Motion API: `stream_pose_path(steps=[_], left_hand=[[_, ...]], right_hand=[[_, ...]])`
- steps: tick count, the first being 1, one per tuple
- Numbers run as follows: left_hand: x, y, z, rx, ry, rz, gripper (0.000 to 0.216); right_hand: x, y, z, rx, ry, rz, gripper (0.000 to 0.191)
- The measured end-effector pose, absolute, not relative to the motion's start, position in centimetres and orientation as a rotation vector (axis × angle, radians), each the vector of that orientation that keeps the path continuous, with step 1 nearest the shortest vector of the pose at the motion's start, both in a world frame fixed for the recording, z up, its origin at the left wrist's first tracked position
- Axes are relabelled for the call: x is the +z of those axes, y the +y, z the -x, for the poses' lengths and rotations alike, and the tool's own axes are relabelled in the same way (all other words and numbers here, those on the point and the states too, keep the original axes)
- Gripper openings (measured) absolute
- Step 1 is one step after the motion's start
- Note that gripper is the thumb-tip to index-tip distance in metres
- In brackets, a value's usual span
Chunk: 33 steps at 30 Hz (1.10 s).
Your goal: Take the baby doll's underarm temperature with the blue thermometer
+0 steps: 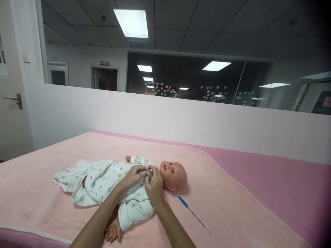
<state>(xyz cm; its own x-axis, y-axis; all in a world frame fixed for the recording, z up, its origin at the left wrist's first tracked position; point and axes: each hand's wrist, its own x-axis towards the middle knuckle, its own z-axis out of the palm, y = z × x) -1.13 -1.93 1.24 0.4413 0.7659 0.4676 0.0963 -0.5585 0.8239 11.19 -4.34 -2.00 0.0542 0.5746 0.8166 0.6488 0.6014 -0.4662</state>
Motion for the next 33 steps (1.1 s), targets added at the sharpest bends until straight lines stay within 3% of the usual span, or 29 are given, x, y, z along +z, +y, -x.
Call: stream_pose_path(steps=[22, 29, 33], left_hand=[[0.8, -2.1, 0.7, 1.314, 0.845, -2.021, 0.023], [1.8, -1.3, 4.8, 1.485, 0.812, -1.662, 0.036], [1.3, -2.2, 6.1, 1.228, 0.880, -1.887, 0.027]], right_hand=[[-1.8, -4.5, -11.1, -0.093, -1.588, 0.907, 0.027], [-1.9, -4.1, -11.2, -0.198, -1.534, 0.885, 0.033], [-1.7, -4.5, -10.9, -0.245, -1.559, 0.830, 0.034]])
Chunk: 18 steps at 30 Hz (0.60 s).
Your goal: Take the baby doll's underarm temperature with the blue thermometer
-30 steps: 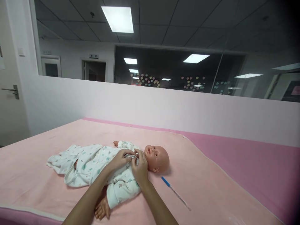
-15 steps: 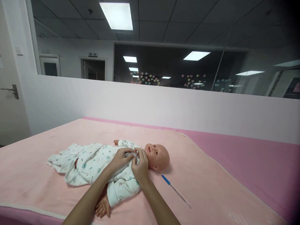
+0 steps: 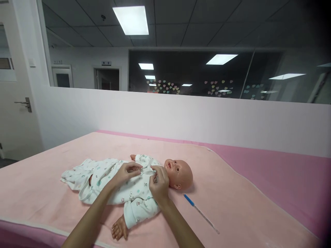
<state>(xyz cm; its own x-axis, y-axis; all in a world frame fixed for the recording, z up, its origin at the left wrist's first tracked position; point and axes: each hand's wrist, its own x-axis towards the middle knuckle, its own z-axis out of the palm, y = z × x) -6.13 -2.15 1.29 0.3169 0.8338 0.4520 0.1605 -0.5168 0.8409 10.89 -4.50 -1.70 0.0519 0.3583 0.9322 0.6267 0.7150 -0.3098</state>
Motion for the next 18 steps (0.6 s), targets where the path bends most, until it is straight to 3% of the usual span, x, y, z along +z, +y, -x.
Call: stream_pose_path(steps=[10, 18], left_hand=[[0.61, -2.49, 5.72, 1.153, 0.904, -2.119, 0.015], [0.63, -2.43, 6.04, 1.137, 0.890, -2.059, 0.011]], right_hand=[[-0.90, -5.15, -9.77, -0.295, -1.821, 1.071, 0.022], [-1.13, -4.77, -9.77, -0.380, -1.840, 0.994, 0.012]])
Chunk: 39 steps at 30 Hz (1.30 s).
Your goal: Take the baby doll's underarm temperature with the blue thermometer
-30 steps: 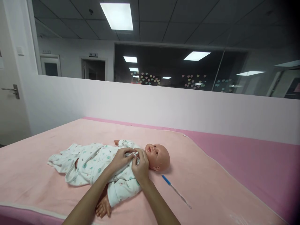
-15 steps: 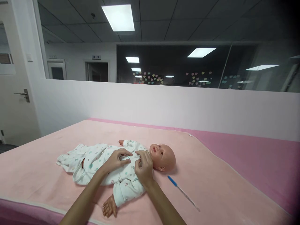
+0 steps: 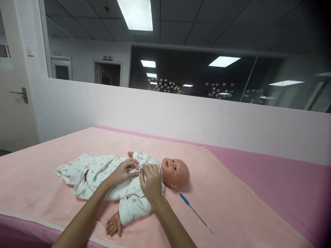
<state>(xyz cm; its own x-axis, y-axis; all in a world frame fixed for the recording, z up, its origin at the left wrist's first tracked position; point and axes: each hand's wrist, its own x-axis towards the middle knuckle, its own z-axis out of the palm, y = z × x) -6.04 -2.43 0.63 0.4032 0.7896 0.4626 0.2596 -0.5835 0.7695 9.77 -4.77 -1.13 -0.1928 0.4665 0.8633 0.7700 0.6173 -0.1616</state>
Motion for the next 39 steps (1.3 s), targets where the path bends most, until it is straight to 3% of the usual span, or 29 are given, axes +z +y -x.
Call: stream_pose_path(steps=[17, 27, 39], left_hand=[[1.35, -3.26, 5.71, 1.076, 0.809, -1.984, 0.020], [1.21, -3.05, 5.92, 1.044, 0.834, -1.960, 0.019], [0.84, -3.06, 5.69, 1.207, 0.958, -1.948, 0.018]], right_hand=[[-1.10, -5.01, -9.71, -0.261, -1.872, 0.952, 0.010], [-1.63, -4.59, -9.70, -0.353, -1.828, 1.006, 0.013], [-1.07, -5.04, -9.68, -0.373, -1.832, 0.963, 0.013]])
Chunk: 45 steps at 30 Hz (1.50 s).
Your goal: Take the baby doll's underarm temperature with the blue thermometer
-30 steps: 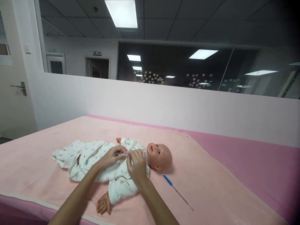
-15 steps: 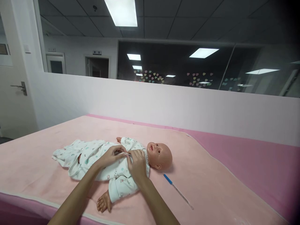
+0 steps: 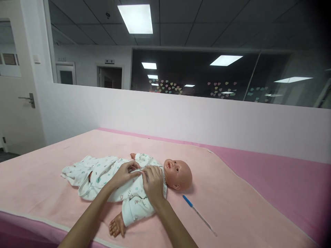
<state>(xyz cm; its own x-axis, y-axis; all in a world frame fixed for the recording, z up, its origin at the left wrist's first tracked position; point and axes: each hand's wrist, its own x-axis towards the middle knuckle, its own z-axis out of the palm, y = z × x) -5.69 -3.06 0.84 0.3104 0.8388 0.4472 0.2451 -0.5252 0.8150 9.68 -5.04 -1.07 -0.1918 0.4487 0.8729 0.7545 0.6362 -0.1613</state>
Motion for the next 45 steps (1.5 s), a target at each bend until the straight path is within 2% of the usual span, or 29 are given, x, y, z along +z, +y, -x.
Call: stream_pose_path(steps=[12, 18, 26, 36, 45], left_hand=[[0.0, -4.4, 9.9, 1.209, 1.169, -2.029, 0.016], [0.0, -4.8, 9.4, 1.378, 1.180, -1.951, 0.013], [-1.4, -4.7, 9.2, 1.540, 1.433, -1.990, 0.023], [-2.3, -4.5, 9.3, 1.487, 1.468, -2.346, 0.019], [-0.5, -5.4, 10.2, 1.194, 1.364, -2.122, 0.017]], right_hand=[[-1.2, -4.8, -9.5, -0.376, -1.796, 0.974, 0.013], [-1.2, -4.6, -9.6, -0.341, -1.815, 1.009, 0.012], [-1.4, -4.4, -9.6, -0.345, -1.813, 1.023, 0.012], [-1.4, -4.5, -9.6, -0.275, -1.818, 1.102, 0.013], [-1.3, -4.6, -9.6, -0.244, -1.822, 1.126, 0.014]])
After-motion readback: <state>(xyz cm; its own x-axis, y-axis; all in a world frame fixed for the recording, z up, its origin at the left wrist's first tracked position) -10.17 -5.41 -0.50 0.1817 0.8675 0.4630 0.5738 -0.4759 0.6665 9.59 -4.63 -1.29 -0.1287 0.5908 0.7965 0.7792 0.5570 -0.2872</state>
